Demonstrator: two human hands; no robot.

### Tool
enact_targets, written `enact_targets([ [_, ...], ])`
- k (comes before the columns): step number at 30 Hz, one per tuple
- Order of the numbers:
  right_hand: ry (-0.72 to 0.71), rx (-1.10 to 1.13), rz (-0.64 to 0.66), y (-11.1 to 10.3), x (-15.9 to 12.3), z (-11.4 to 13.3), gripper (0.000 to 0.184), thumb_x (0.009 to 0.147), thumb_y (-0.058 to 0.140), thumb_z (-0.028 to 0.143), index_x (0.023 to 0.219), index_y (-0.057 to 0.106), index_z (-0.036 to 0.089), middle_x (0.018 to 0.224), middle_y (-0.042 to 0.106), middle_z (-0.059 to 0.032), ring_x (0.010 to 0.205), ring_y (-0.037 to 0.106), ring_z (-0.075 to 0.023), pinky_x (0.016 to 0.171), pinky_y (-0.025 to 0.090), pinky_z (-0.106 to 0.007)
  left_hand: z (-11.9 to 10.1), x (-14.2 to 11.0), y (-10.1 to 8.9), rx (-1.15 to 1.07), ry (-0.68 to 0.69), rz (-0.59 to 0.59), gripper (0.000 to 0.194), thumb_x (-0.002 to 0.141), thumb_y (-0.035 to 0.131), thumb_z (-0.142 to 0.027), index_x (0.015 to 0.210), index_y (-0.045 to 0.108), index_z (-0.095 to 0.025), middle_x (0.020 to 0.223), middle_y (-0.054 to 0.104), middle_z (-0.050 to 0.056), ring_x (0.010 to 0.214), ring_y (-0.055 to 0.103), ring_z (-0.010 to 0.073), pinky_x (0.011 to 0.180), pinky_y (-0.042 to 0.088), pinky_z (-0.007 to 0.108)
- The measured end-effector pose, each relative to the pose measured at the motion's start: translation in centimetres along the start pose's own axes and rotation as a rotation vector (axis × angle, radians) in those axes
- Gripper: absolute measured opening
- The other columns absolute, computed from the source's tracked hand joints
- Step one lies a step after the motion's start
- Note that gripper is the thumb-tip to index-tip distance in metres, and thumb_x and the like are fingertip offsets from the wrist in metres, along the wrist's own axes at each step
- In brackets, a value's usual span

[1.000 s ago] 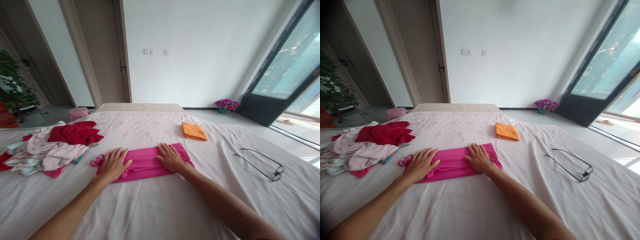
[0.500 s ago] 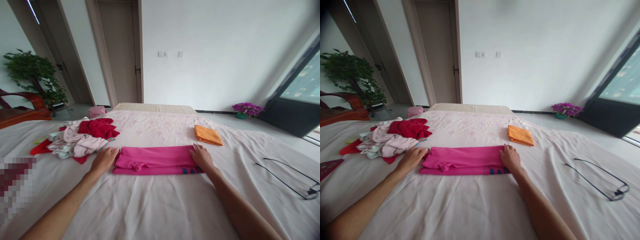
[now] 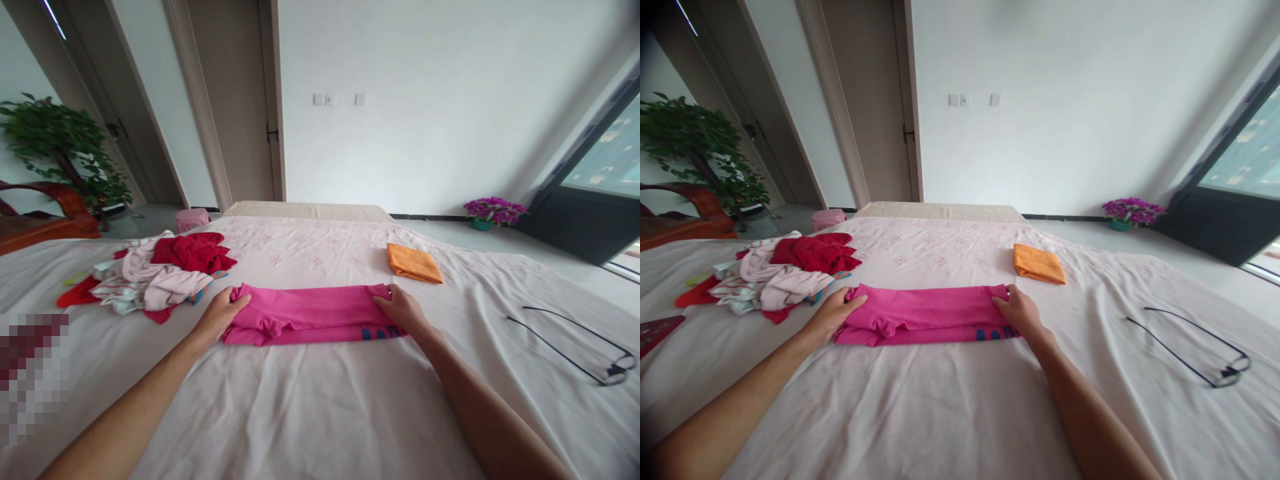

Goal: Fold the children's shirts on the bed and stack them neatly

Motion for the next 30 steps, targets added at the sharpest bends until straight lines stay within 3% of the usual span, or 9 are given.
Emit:
enact_targets([
  [5,-0.056,0.362,-0.131,0.0,0.9,0.7,0.046,0.085,0.057,0.052,0.117,0.062,0.019,0.097,0.071,-0.0066,0.085,0.066,-0.0220,0.071,0.047,-0.030,-0.5,3.4,-1.6,0.152,0.118,-0.164,0.037,0.077,0.058,-0.053,0.091,0.055,-0.020,0.080,0.062,0.000,0.076,0.059,0.0177,0.070,0.047,0.027],
  [9,-0.021,0.415,-0.070,0.9,1.7,0.6,0.056,0.085,0.058,0.046,0.131,0.054,0.015,0.096,0.071,-0.0082,0.082,0.067,-0.0216,0.073,0.048,-0.030,-0.2,5.7,-1.8,0.365,0.041,-0.148,0.041,0.078,0.057,-0.052,0.101,0.056,-0.017,0.091,0.066,0.006,0.087,0.062,0.0225,0.078,0.048,0.032],
  [11,-0.020,0.370,-0.047,1.4,2.0,0.2,0.058,0.086,0.058,0.043,0.136,0.049,0.014,0.101,0.071,-0.0091,0.088,0.067,-0.0226,0.079,0.048,-0.031,-0.2,5.4,-1.5,0.484,0.046,-0.173,0.048,0.076,0.062,-0.049,0.110,0.057,-0.015,0.104,0.065,0.013,0.100,0.062,0.0285,0.085,0.047,0.038],
  [14,-0.060,0.302,-0.036,1.7,2.0,-0.3,0.059,0.090,0.053,0.044,0.141,0.044,0.017,0.107,0.071,-0.0094,0.096,0.066,-0.0241,0.084,0.046,-0.032,-1.0,3.4,-0.6,0.598,0.326,-0.236,0.047,0.082,0.060,-0.044,0.120,0.056,-0.016,0.122,0.060,0.017,0.117,0.054,0.0313,0.098,0.042,0.044],
  [16,-0.084,0.248,-0.014,1.6,1.7,-0.2,0.062,0.091,0.050,0.049,0.144,0.040,0.018,0.109,0.071,-0.0101,0.097,0.066,-0.0254,0.082,0.046,-0.033,-1.7,1.7,0.1,0.607,0.555,-0.132,0.038,0.087,0.056,-0.040,0.120,0.059,-0.021,0.122,0.061,0.012,0.118,0.053,0.0277,0.103,0.039,0.042],
  [18,-0.093,0.175,0.004,1.5,1.3,0.1,0.067,0.091,0.048,0.055,0.147,0.037,0.019,0.111,0.070,-0.0109,0.096,0.066,-0.0269,0.080,0.046,-0.034,-2.3,0.5,0.7,0.599,0.669,0.033,0.033,0.088,0.057,-0.036,0.118,0.061,-0.023,0.118,0.064,0.008,0.114,0.055,0.0252,0.102,0.040,0.040],
  [20,-0.092,0.108,0.008,1.4,0.9,0.5,0.069,0.090,0.048,0.056,0.148,0.035,0.020,0.115,0.068,-0.0114,0.098,0.066,-0.0281,0.080,0.045,-0.035,-2.7,-0.1,1.2,0.604,0.696,0.131,0.031,0.087,0.056,-0.030,0.118,0.062,-0.025,0.114,0.066,0.006,0.110,0.057,0.0242,0.099,0.042,0.039],
  [25,-0.071,0.088,-0.035,1.6,0.6,0.7,0.062,0.090,0.050,0.047,0.146,0.039,0.022,0.112,0.069,-0.0096,0.098,0.065,-0.0259,0.079,0.044,-0.033,-2.9,0.5,2.1,0.596,0.691,0.191,0.017,0.086,0.053,-0.020,0.096,0.066,-0.025,0.096,0.068,0.003,0.096,0.060,0.0216,0.088,0.044,0.036],
  [30,-0.085,0.150,-0.076,1.6,0.9,0.4,0.060,0.089,0.053,0.043,0.144,0.041,0.021,0.107,0.069,-0.0074,0.093,0.065,-0.0231,0.079,0.045,-0.031,-2.7,0.6,3.4,0.496,0.655,0.007,0.010,0.085,0.050,-0.017,0.088,0.058,-0.022,0.089,0.064,0.003,0.085,0.060,0.0182,0.080,0.046,0.031],
])
Point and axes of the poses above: each hand's wrist, its own x-axis towards the middle knuckle, its own y-axis out of the palm, z = x × y, the point moved 1 cm from there along x, towards the middle knuckle
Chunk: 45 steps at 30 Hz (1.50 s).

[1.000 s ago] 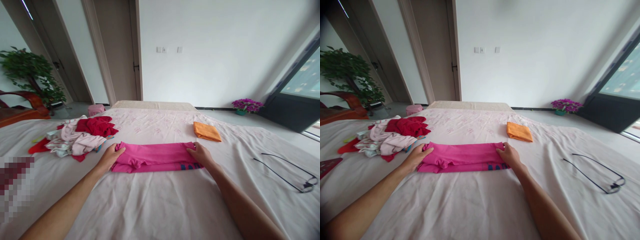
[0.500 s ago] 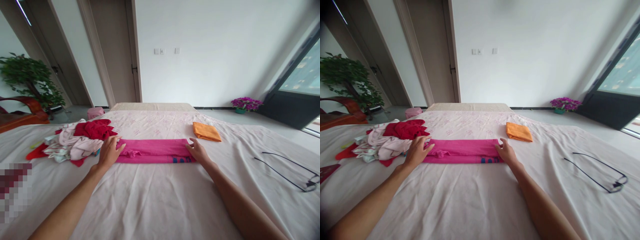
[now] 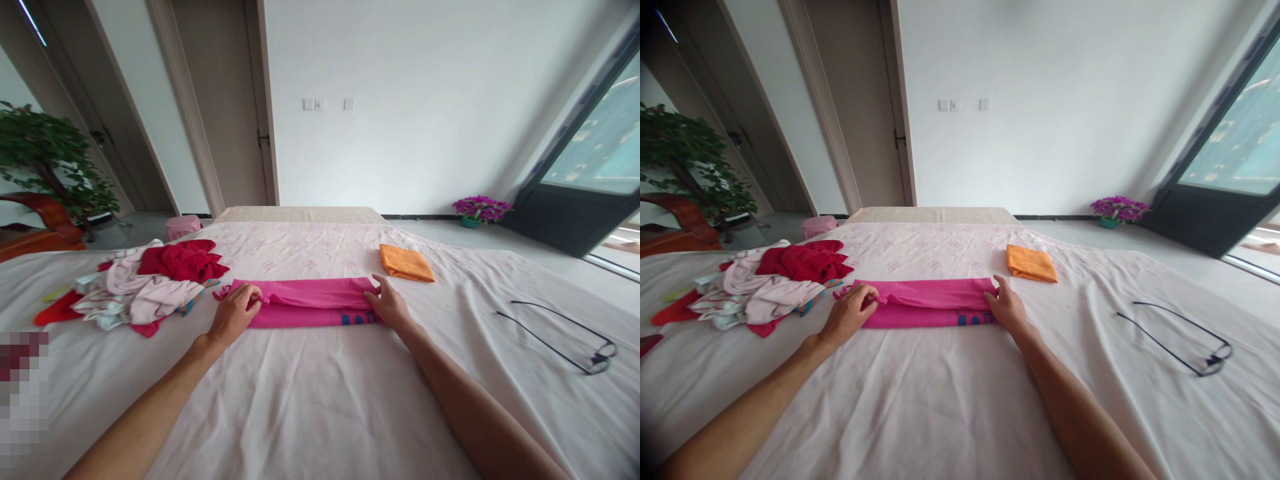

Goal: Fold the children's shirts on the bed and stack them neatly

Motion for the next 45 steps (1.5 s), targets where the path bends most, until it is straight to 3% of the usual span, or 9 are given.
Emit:
enact_targets([
  [5,0.003,-0.074,0.044,-0.2,-0.3,0.3,0.062,0.092,0.048,0.046,0.146,0.037,0.019,0.113,0.068,-0.0114,0.100,0.065,-0.0272,0.081,0.044,-0.035,-0.6,-0.5,0.1,0.051,0.034,0.144,0.004,0.081,0.054,-0.020,0.080,0.058,-0.023,0.079,0.065,0.001,0.079,0.061,0.0182,0.078,0.043,0.031],
  [10,0.078,-0.113,0.128,-0.9,-0.3,1.0,0.063,0.097,0.033,0.055,0.148,0.035,0.019,0.125,0.065,-0.0143,0.111,0.063,-0.0307,0.088,0.044,-0.039,-0.1,1.3,-1.7,-0.012,-0.166,0.383,0.012,0.083,0.053,-0.033,0.079,0.061,-0.024,0.076,0.068,-0.001,0.073,0.062,0.0168,0.066,0.040,0.026],
  [16,0.153,-0.154,0.133,-0.9,-0.7,1.8,0.062,0.098,0.032,0.051,0.151,0.030,0.019,0.134,0.060,-0.0152,0.120,0.058,-0.0330,0.095,0.042,-0.043,-0.6,4.3,-0.5,0.055,-0.223,0.170,0.040,0.095,0.034,-0.045,0.098,0.066,-0.022,0.103,0.072,0.006,0.095,0.065,0.0194,0.081,0.044,0.028],
  [22,0.078,-0.137,0.101,-0.1,-0.5,0.9,0.066,0.092,0.050,0.041,0.151,0.033,0.017,0.137,0.057,-0.0155,0.123,0.056,-0.0315,0.096,0.043,-0.039,0.4,1.3,3.6,0.318,-0.065,0.327,0.064,0.092,0.042,-0.055,0.146,0.044,-0.022,0.152,0.043,0.014,0.140,0.038,0.0315,0.112,0.027,0.048],
  [28,0.179,0.206,0.194,-2.0,0.2,-0.4,0.058,0.096,0.046,0.039,0.148,0.039,0.013,0.116,0.067,-0.0142,0.103,0.064,-0.0245,0.084,0.048,-0.033,0.9,-0.4,3.9,0.429,-0.025,0.316,0.066,0.093,0.038,-0.060,0.151,0.037,-0.028,0.156,0.038,0.012,0.143,0.033,0.0331,0.114,0.022,0.052],
  [32,0.142,0.475,0.439,-3.7,-0.7,-0.7,0.087,0.082,0.068,0.041,0.154,0.026,0.015,0.124,0.061,-0.0136,0.091,0.065,-0.0192,0.071,0.050,-0.026,0.7,-0.3,3.9,0.442,-0.015,0.292,0.065,0.093,0.038,-0.059,0.150,0.039,-0.027,0.155,0.040,0.011,0.142,0.035,0.0321,0.114,0.022,0.051],
  [35,0.053,0.295,0.417,-4.5,-1.6,-0.4,0.102,0.068,0.079,0.036,0.154,0.026,0.017,0.136,0.051,-0.0154,0.103,0.062,-0.0220,0.075,0.050,-0.026,0.7,-0.3,4.0,0.449,-0.018,0.292,0.064,0.094,0.037,-0.059,0.150,0.039,-0.028,0.155,0.040,0.011,0.142,0.034,0.0319,0.114,0.021,0.051],
  [41,0.005,-0.282,0.260,-5.7,-3.8,2.2,0.044,0.081,0.062,0.046,0.116,0.061,0.019,0.105,0.067,-0.0104,0.095,0.064,-0.0260,0.073,0.043,-0.031,0.9,-0.4,4.3,0.441,-0.034,0.278,0.064,0.093,0.038,-0.059,0.149,0.040,-0.029,0.155,0.040,0.010,0.142,0.035,0.0327,0.114,0.021,0.052],
  [45,-0.004,-0.441,0.266,-5.3,-5.2,3.4,0.030,0.086,0.054,0.045,0.099,0.064,0.020,0.095,0.070,-0.0115,0.086,0.066,-0.0262,0.066,0.039,-0.029,1.1,-0.5,4.5,0.440,-0.028,0.265,0.063,0.093,0.040,-0.058,0.149,0.041,-0.028,0.154,0.041,0.012,0.142,0.035,0.0329,0.113,0.022,0.052],
])
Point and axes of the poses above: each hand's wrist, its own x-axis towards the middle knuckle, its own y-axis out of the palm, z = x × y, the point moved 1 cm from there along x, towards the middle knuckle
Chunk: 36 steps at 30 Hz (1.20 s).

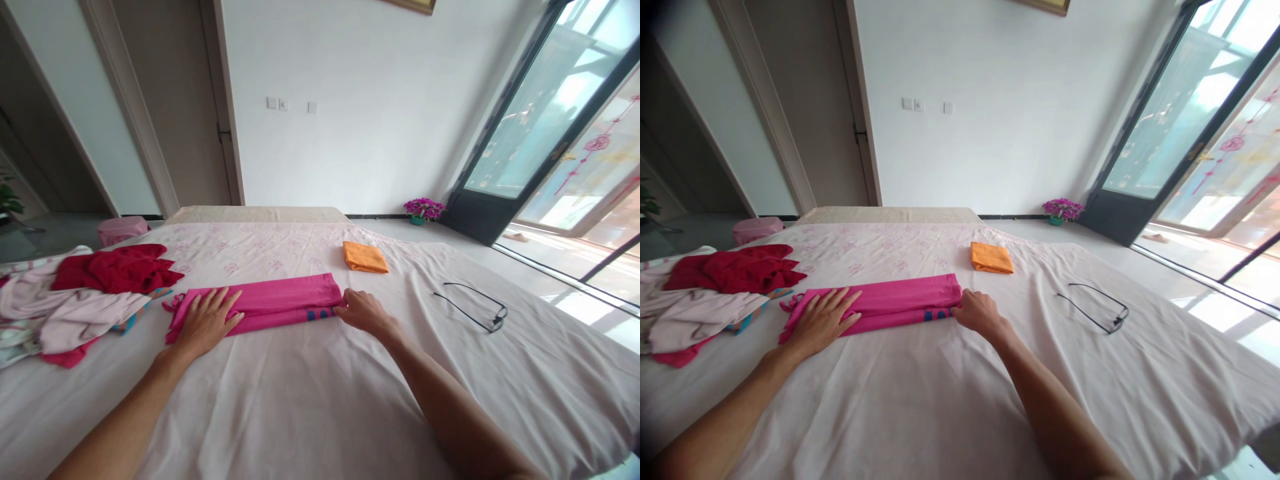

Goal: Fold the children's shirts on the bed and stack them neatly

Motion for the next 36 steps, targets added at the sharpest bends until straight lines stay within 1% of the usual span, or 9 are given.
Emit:
enact_targets([
  [8,0.003,0.079,-0.136,2.3,-0.1,-0.6,0.013,0.084,0.050,0.020,0.085,0.063,0.019,0.088,0.072,-0.0086,0.084,0.067,-0.0210,0.065,0.038,-0.026,0.0,-0.1,-0.1,-0.008,-0.001,0.001,0.063,0.093,0.041,-0.057,0.149,0.041,-0.028,0.153,0.042,0.012,0.141,0.036,0.0326,0.113,0.022,0.051],
  [13,0.071,0.623,-0.112,2.8,0.0,-1.5,0.009,0.082,0.050,0.019,0.085,0.059,0.019,0.072,0.069,-0.0016,0.061,0.067,-0.0139,0.052,0.043,-0.021,-0.1,-0.1,-0.3,-0.004,0.002,-0.006,0.063,0.093,0.041,-0.057,0.148,0.042,-0.027,0.153,0.043,0.012,0.141,0.036,0.0315,0.113,0.022,0.050],
  [17,0.089,1.058,-0.097,3.8,0.4,-2.4,0.006,0.078,0.056,0.021,0.083,0.054,0.019,0.077,0.069,-0.0039,0.071,0.071,-0.0173,0.046,0.046,-0.019,-0.1,-0.1,-0.4,-0.008,-0.001,-0.007,0.062,0.093,0.041,-0.057,0.148,0.043,-0.027,0.153,0.043,0.012,0.140,0.037,0.0310,0.113,0.023,0.049],
  [21,0.037,1.236,-0.058,3.7,0.6,-3.6,0.014,0.076,0.059,0.028,0.084,0.051,0.020,0.071,0.068,-0.0024,0.067,0.071,-0.0172,0.042,0.043,-0.018,-0.1,-0.1,-0.4,-0.025,0.001,-0.011,0.062,0.093,0.040,-0.057,0.147,0.043,-0.028,0.152,0.044,0.011,0.140,0.037,0.0306,0.112,0.024,0.049],
  [26,-0.089,1.116,0.092,2.5,0.9,-5.8,0.013,0.074,0.059,0.023,0.085,0.052,0.019,0.057,0.062,0.0025,0.053,0.063,-0.0137,0.049,0.046,-0.021,0.1,-0.1,-0.2,-0.033,0.001,-0.014,0.062,0.092,0.042,-0.057,0.147,0.043,-0.029,0.152,0.044,0.010,0.140,0.036,0.0304,0.112,0.023,0.049],
  [29,-0.085,0.974,0.149,2.2,1.4,-6.8,0.021,0.072,0.054,0.012,0.092,0.057,0.017,0.072,0.068,-0.0009,0.060,0.065,-0.0143,0.058,0.052,-0.026,0.1,0.0,-0.1,-0.030,0.002,-0.009,0.063,0.092,0.042,-0.057,0.148,0.042,-0.028,0.153,0.043,0.011,0.140,0.036,0.0308,0.113,0.022,0.050],
  [31,-0.014,0.785,0.062,1.9,1.6,-6.7,0.030,0.072,0.051,0.007,0.099,0.060,0.017,0.092,0.070,-0.0059,0.073,0.068,-0.0166,0.069,0.054,-0.030,0.1,0.0,0.0,-0.028,0.006,-0.008,0.063,0.092,0.042,-0.056,0.148,0.042,-0.028,0.153,0.043,0.011,0.141,0.036,0.0310,0.113,0.022,0.050],
  [33,0.038,0.543,-0.123,1.5,1.6,-5.7,0.037,0.076,0.047,0.005,0.107,0.063,0.016,0.111,0.068,-0.0103,0.094,0.068,-0.0206,0.083,0.052,-0.034,0.1,0.0,0.0,-0.018,0.008,-0.009,0.063,0.093,0.041,-0.056,0.148,0.042,-0.027,0.153,0.043,0.011,0.141,0.036,0.0306,0.113,0.022,0.049],
  [36,-0.122,0.293,-0.289,1.2,1.2,-2.4,0.044,0.089,0.043,0.012,0.130,0.057,0.018,0.138,0.055,-0.0127,0.126,0.053,-0.0249,0.105,0.041,-0.039,0.2,-0.1,0.2,-0.007,0.008,-0.011,0.063,0.093,0.041,-0.057,0.148,0.042,-0.028,0.153,0.043,0.011,0.141,0.036,0.0302,0.113,0.022,0.049],
])
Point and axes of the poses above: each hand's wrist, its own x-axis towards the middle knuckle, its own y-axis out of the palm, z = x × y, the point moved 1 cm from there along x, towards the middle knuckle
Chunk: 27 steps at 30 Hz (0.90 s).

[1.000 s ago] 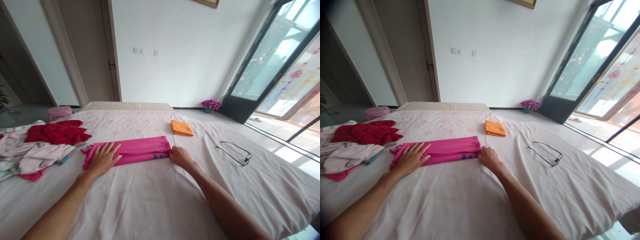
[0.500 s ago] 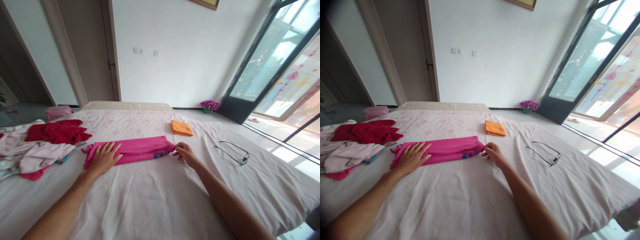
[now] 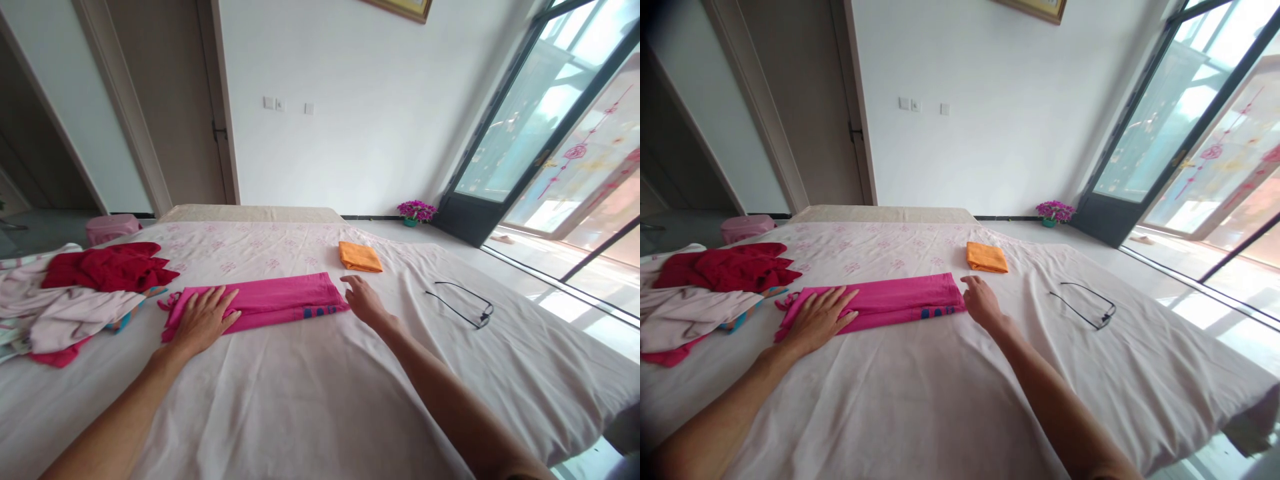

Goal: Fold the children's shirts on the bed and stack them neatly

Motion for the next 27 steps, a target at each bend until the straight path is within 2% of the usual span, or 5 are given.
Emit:
enact_targets([
  [6,-0.373,-0.106,0.211,3.6,-0.7,3.6,0.060,0.101,0.038,0.042,0.155,0.028,0.018,0.161,0.024,-0.0111,0.150,0.016,-0.0250,0.121,0.016,-0.045,0.1,0.0,0.1,-0.010,0.000,-0.002,0.063,0.092,0.041,-0.058,0.148,0.042,-0.029,0.153,0.043,0.011,0.141,0.037,0.0309,0.113,0.023,0.050],
  [12,-0.223,-0.171,0.284,4.5,-0.4,1.0,0.053,0.101,0.038,0.040,0.152,0.035,0.023,0.161,0.025,-0.0081,0.150,0.016,-0.0250,0.119,0.018,-0.049,-0.1,-0.1,-0.3,-0.033,0.005,-0.008,0.062,0.093,0.040,-0.056,0.148,0.043,-0.028,0.153,0.043,0.012,0.140,0.037,0.0320,0.114,0.021,0.051],
  [17,-0.047,-0.102,0.205,3.3,1.9,0.8,0.039,0.098,0.039,0.029,0.131,0.059,0.024,0.143,0.053,-0.0086,0.132,0.048,-0.0213,0.107,0.037,-0.034,0.1,-0.2,-0.5,-0.093,0.015,-0.020,0.057,0.094,0.040,-0.055,0.145,0.046,-0.030,0.152,0.045,0.008,0.141,0.037,0.0297,0.115,0.020,0.051],
  [21,0.234,-0.134,0.140,3.1,4.3,1.2,0.043,0.094,0.046,0.039,0.126,0.060,0.016,0.127,0.062,-0.0164,0.118,0.059,-0.0255,0.095,0.044,-0.033,0.8,-0.2,-1.2,-0.295,0.029,-0.130,0.050,0.099,0.028,-0.045,0.135,0.057,-0.027,0.140,0.058,0.005,0.133,0.048,0.0213,0.114,0.029,0.043],
  [27,0.313,-0.135,0.298,3.0,6.4,1.4,0.046,0.075,0.066,0.055,0.101,0.068,0.017,0.103,0.071,-0.0138,0.095,0.067,-0.0280,0.076,0.048,-0.033,0.9,-0.4,-2.3,-0.212,-0.080,-0.341,0.046,0.098,0.033,-0.036,0.126,0.064,-0.019,0.134,0.063,0.009,0.132,0.048,0.0245,0.116,0.026,0.044],
])
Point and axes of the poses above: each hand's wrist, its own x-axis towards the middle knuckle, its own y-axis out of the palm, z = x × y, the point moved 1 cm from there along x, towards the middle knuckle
